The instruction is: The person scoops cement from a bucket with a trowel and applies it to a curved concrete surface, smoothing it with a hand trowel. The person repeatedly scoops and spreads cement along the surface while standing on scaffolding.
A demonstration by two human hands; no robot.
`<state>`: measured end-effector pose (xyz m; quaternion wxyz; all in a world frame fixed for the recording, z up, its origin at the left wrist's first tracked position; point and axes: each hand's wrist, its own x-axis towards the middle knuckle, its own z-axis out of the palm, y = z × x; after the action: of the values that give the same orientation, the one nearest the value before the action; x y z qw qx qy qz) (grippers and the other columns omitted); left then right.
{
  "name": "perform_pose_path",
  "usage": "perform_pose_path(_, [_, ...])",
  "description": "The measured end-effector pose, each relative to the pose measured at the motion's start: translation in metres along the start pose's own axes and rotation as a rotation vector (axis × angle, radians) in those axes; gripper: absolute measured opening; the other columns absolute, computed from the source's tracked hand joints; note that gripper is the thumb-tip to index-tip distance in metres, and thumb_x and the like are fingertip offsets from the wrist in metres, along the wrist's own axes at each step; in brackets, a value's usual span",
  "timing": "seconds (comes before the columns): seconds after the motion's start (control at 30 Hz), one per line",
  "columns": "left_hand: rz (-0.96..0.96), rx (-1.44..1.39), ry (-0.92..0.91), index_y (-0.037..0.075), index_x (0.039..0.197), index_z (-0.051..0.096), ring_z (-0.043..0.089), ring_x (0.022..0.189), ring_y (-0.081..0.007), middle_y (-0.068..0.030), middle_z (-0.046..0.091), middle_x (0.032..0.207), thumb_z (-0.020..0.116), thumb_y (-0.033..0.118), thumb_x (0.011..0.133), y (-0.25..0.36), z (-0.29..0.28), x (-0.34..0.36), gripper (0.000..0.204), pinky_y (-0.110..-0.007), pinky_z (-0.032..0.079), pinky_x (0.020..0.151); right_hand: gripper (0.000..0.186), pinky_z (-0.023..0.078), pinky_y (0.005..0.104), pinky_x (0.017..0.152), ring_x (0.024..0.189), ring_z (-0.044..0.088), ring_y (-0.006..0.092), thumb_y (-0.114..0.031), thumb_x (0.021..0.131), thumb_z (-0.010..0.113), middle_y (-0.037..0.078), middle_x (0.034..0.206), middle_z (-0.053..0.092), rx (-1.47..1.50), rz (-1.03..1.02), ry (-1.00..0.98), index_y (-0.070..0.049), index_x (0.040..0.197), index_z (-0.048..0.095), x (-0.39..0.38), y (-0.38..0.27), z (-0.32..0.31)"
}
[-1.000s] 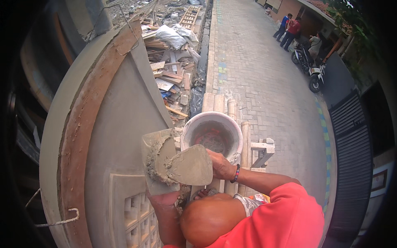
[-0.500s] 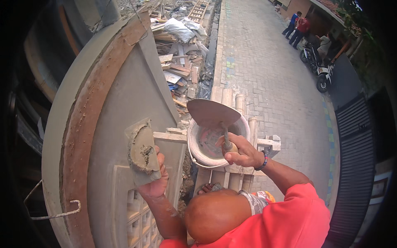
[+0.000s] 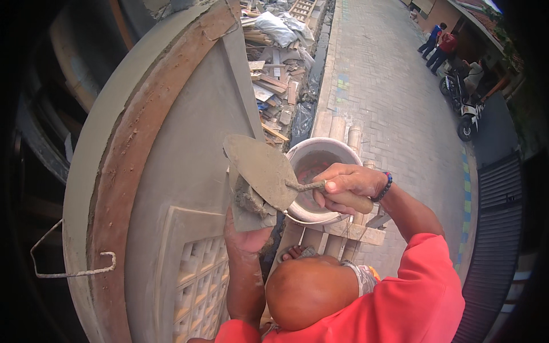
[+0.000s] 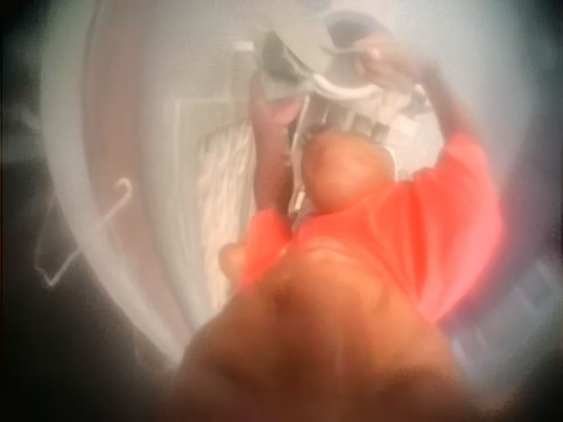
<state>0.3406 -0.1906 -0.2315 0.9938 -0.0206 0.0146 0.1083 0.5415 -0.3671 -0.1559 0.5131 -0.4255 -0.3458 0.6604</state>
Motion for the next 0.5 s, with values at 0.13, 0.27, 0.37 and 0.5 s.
perform_pose_path(0.13, [0.02, -0.14, -0.094, 0.007, 0.14, 0.046, 0.051, 0.128, -0.0297, -0.0125, 0.053, 0.139, 0.048, 0.036, 0.097, 0.022, 0.001, -0.011, 0.052, -0.049, 0.042, 0.107, 0.05, 0.043, 0.0271, 0.046, 0.049, 0.054, 0.0127, -0.045, 0.095, 0.059, 0.005, 0.059, 0.055, -0.043, 0.238, -0.062, 0.005, 0.096, 0.065, -0.01, 0.01, -0.015])
perform_pose_path(0.27, [0.129, 0.024, -0.137, 0.005, 0.131, 0.055, 0.056, 0.122, -0.0283, -0.0141, 0.058, 0.133, 0.046, 0.027, 0.099, 0.035, 0.017, -0.016, 0.04, -0.047, 0.047, 0.101, 0.047, 0.044, 0.0284, 0.048, 0.05, 0.054, 0.0128, -0.043, 0.095, 0.059, 0.004, 0.059, 0.055, -0.314, 0.401, 0.203, 0.004, 0.097, 0.065, -0.051, 0.002, -0.024])
perform_pose_path(0.37, [0.178, 0.063, -0.11, 0.005, 0.128, 0.057, 0.058, 0.12, -0.0276, -0.0123, 0.06, 0.13, 0.049, 0.027, 0.097, 0.041, 0.02, -0.011, 0.039, -0.047, 0.047, 0.1, 0.042, 0.046, 0.032, 0.052, 0.055, 0.056, 0.0148, -0.038, 0.094, 0.06, 0.006, 0.061, 0.054, -0.628, 0.529, 0.504, 0.004, 0.097, 0.064, -0.065, 0.003, -0.025])
perform_pose_path(0.5, [0.161, 0.082, -0.068, 0.006, 0.127, 0.058, 0.058, 0.119, -0.0267, -0.0096, 0.062, 0.128, 0.052, 0.026, 0.096, 0.037, 0.015, 0.0, 0.038, -0.048, 0.045, 0.102, 0.03, 0.051, 0.0414, 0.067, 0.068, 0.063, 0.0275, -0.025, 0.087, 0.062, 0.017, 0.074, 0.061, -1.113, 0.701, 0.506, 0.004, 0.095, 0.063, -0.058, 0.009, -0.03])
